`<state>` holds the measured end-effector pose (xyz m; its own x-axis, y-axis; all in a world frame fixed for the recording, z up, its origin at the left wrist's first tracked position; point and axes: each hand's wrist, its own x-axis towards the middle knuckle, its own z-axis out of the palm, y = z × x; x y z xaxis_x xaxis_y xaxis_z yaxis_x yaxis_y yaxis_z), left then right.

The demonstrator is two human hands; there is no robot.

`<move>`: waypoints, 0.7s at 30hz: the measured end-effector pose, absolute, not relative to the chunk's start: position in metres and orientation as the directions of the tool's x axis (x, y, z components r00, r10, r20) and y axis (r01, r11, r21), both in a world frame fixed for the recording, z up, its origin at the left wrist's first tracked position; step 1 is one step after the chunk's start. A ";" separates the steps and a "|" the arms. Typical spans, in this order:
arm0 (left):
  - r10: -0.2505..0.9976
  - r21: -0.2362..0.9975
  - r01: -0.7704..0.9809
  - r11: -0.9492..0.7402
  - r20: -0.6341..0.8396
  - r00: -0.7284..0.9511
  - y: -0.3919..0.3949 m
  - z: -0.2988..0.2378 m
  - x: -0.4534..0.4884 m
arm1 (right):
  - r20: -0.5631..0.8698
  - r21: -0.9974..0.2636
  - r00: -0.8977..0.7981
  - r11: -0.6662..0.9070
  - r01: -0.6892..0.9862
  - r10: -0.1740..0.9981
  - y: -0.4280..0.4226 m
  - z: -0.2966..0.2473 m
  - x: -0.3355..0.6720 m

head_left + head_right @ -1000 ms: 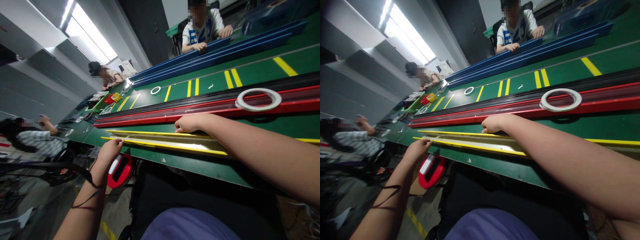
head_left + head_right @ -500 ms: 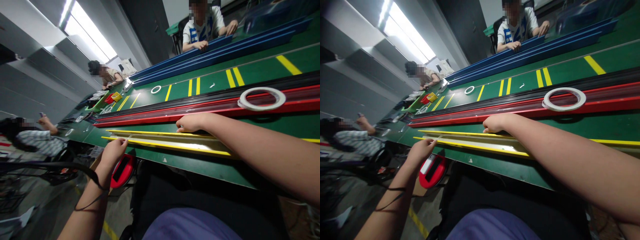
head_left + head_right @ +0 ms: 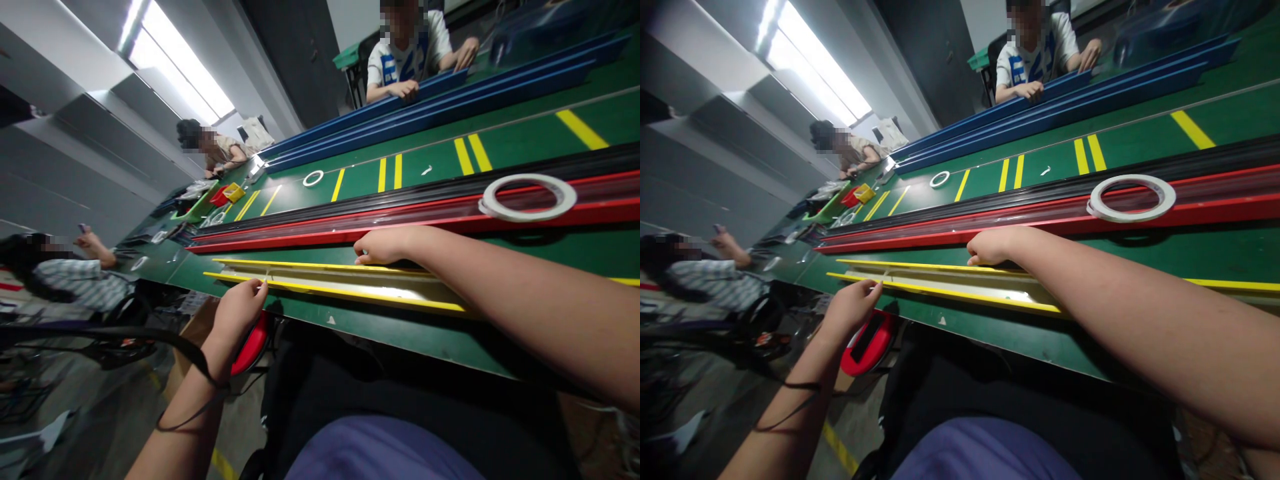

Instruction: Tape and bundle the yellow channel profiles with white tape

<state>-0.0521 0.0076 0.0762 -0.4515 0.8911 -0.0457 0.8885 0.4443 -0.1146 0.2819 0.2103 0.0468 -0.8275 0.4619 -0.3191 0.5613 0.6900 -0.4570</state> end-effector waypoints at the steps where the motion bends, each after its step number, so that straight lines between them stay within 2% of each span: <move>1: 0.891 -0.106 0.889 0.445 -0.045 -0.451 0.007 0.075 -0.049 | -0.321 -0.455 -0.826 0.689 0.564 0.463 0.209 0.048 0.282; 12: 0.904 0.031 0.903 0.427 -0.032 -0.427 -0.002 0.071 -0.019 | -0.326 -0.465 -0.825 0.681 0.566 0.463 0.207 0.052 0.283; 21: 0.918 0.060 0.916 0.396 -0.013 -0.396 -0.006 0.069 -0.007 | -0.340 -0.448 -0.821 0.689 0.570 0.458 0.206 0.054 0.282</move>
<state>-0.0065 -0.0059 0.0686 -0.3957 0.9183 -0.0132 0.9164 0.3957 0.0601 0.2821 0.2062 0.0542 -0.8212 0.4582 -0.3401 0.5699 0.6888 -0.4481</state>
